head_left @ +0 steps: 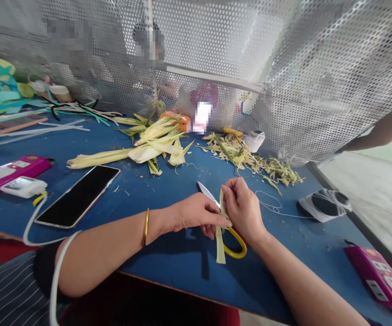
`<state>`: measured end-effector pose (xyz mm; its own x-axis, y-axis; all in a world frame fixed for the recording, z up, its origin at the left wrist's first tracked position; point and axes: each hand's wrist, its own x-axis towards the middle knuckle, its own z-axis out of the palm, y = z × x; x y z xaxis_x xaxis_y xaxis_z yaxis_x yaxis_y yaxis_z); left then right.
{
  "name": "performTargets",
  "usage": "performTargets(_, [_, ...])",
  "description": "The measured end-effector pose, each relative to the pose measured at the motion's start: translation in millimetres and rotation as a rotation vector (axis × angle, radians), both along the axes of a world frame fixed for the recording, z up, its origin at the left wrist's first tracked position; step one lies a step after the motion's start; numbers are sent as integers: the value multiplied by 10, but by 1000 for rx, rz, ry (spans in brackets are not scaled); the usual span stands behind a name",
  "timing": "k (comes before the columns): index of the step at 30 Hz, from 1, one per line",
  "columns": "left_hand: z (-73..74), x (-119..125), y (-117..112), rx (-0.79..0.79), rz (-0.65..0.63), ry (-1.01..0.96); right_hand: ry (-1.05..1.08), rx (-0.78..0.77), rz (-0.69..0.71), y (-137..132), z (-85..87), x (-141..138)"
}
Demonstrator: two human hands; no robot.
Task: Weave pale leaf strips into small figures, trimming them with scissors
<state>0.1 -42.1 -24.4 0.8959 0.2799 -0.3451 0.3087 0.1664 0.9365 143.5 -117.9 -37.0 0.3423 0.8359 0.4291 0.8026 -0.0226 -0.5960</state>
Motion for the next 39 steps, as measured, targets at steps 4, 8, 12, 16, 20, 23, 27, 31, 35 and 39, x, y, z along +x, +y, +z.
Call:
performTargets(4, [-71, 30, -51, -32, -4, 36, 44, 31, 1, -3, -20, -25])
performTargets(8, [-40, 26, -33, -51, 86, 9, 289, 2, 16, 4, 24, 31])
performTargets(12, [18, 7, 44, -50, 310, -55, 421, -127, 142, 3, 114, 109])
performTargets(16, [25, -2, 93, -62, 361, -80, 443, -191, 168, -1, 137, 133])
performTargets(20, [41, -9, 92, -53, 337, -81, 432, -151, 142, -10, 122, 134])
performTargets(23, [53, -15, 94, -56, 327, -98, 349, -90, 43, -17, 109, 139])
performTargets(27, [40, -18, 111, -74, 294, -104, 223, -109, -20, -4, 68, 165])
performTargets(31, [30, -10, 120, -115, 332, -79, 27, -28, -39, -19, 95, 183])
performTargets(35, [36, 0, 120, -188, 438, -87, -352, 341, 143, -119, 242, 102])
performTargets(39, [31, 5, 123, -243, 490, -114, -812, 310, 508, -168, 272, -25])
